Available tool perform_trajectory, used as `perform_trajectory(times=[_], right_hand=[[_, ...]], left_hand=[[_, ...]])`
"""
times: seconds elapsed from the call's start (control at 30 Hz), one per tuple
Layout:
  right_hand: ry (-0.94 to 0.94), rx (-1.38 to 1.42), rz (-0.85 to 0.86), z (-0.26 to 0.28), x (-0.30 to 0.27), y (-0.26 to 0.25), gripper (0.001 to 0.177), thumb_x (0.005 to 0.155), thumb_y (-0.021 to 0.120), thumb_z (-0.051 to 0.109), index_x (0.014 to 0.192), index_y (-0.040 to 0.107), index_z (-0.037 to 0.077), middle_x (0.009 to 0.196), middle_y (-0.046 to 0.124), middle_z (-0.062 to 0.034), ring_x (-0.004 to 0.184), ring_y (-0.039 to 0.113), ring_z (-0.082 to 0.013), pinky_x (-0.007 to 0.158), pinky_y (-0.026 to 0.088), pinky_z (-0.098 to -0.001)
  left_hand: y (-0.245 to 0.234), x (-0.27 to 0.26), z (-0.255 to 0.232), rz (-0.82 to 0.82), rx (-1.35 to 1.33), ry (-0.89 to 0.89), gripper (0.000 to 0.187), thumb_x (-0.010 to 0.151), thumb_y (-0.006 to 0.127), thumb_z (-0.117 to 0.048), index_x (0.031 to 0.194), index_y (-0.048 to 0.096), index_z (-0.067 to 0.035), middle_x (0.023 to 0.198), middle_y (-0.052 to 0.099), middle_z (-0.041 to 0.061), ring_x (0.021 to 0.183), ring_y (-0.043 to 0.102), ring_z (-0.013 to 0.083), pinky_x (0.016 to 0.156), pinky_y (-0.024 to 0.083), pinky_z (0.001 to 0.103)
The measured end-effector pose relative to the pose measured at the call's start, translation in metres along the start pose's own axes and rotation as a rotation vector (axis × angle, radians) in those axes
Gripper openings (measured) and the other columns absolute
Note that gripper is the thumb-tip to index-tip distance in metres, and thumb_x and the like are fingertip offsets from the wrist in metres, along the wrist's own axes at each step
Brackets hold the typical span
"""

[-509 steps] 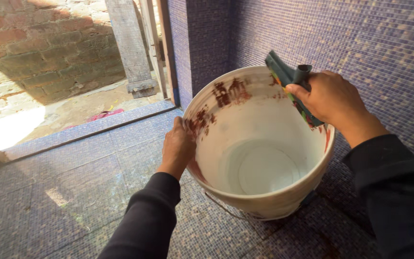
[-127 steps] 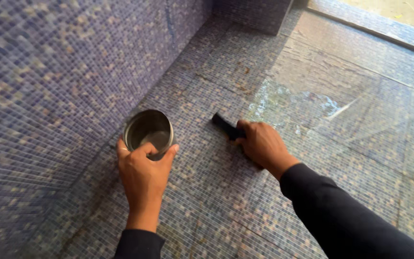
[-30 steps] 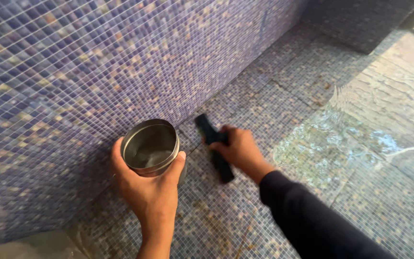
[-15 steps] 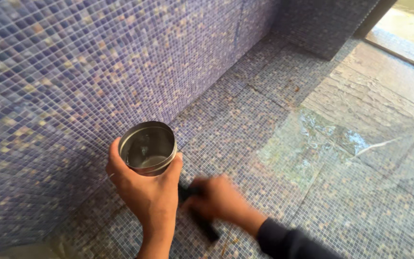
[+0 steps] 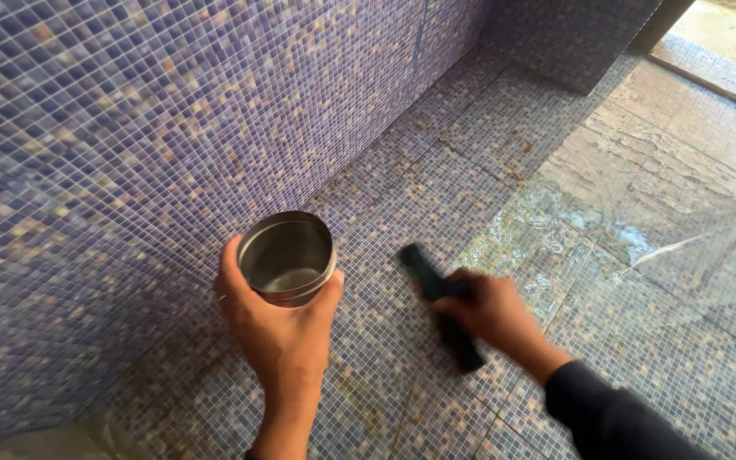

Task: The person uses a scraper and a metal cup to clean the grout lines of a tiled wall and floor. They interact with a white bucket containing material and use the scraper to work along the edges and corners of the tiles.

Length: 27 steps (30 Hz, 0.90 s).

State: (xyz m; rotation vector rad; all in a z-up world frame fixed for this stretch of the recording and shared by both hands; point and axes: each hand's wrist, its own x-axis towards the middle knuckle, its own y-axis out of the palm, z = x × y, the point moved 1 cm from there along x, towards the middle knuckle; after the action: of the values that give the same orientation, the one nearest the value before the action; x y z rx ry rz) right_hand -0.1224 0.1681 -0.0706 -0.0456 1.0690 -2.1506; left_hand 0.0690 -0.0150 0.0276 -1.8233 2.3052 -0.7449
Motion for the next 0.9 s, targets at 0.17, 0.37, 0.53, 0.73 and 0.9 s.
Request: perform_trajectory(times=[0.17, 0.37, 0.53, 0.73, 0.9], right_hand=[[-0.07, -0.221, -0.241, -0.034, 0.029, -0.05, 0.031, 0.082, 0.082, 0.03, 0.105, 0.075, 0.01, 0.082, 0.078, -0.0133, 0.07, 0.075, -0.0268, 0.067, 0.059, -0.0417], [-0.014, -0.185, -0.047, 0.039, -0.004, 0.015, 0.026, 0.084, 0.072, 0.026, 0.11, 0.075, 0.021, 0.083, 0.077, -0.0126, 0.073, 0.075, -0.0327, 0.07, 0.059, -0.0444], [-0.16, -0.025, 0.064, 0.059, -0.025, 0.045, 0.034, 0.082, 0.077, 0.03, 0.111, 0.068, 0.014, 0.079, 0.074, -0.0194, 0.075, 0.075, -0.0363, 0.071, 0.06, -0.044], [-0.106, -0.121, -0.147, -0.012, 0.023, -0.009, 0.032, 0.08, 0.079, 0.032, 0.105, 0.072, 0.014, 0.079, 0.076, -0.0144, 0.071, 0.075, -0.035, 0.066, 0.058, -0.0459], [0.009, -0.261, -0.326, -0.085, 0.036, -0.078, 0.036, 0.08, 0.08, 0.038, 0.104, 0.074, 0.012, 0.079, 0.076, -0.0167, 0.072, 0.074, -0.0371, 0.068, 0.058, -0.0473]], left_hand=[[0.007, -0.011, 0.005, 0.061, -0.036, 0.007, 0.105, 0.059, 0.094, -0.023, 0.148, 0.039, -0.006, 0.136, 0.051, 0.019, 0.125, 0.055, 0.0351, 0.101, 0.051, 0.049], [0.014, -0.02, 0.011, 0.087, -0.041, 0.002, 0.103, 0.06, 0.094, -0.023, 0.146, 0.04, -0.005, 0.135, 0.054, 0.018, 0.124, 0.057, 0.0348, 0.1, 0.05, 0.049], [0.018, -0.022, 0.016, 0.078, -0.009, 0.005, 0.104, 0.06, 0.094, -0.023, 0.146, 0.039, -0.004, 0.136, 0.054, 0.018, 0.124, 0.057, 0.0361, 0.1, 0.049, 0.05], [0.037, -0.032, 0.016, 0.077, -0.003, 0.097, 0.107, 0.06, 0.094, -0.022, 0.147, 0.035, -0.001, 0.137, 0.054, 0.022, 0.125, 0.055, 0.0379, 0.102, 0.048, 0.05], [0.066, -0.04, 0.009, 0.331, -0.045, 0.167, 0.108, 0.067, 0.09, -0.02, 0.152, 0.028, -0.001, 0.141, 0.051, 0.025, 0.129, 0.054, 0.0392, 0.104, 0.048, 0.049]])
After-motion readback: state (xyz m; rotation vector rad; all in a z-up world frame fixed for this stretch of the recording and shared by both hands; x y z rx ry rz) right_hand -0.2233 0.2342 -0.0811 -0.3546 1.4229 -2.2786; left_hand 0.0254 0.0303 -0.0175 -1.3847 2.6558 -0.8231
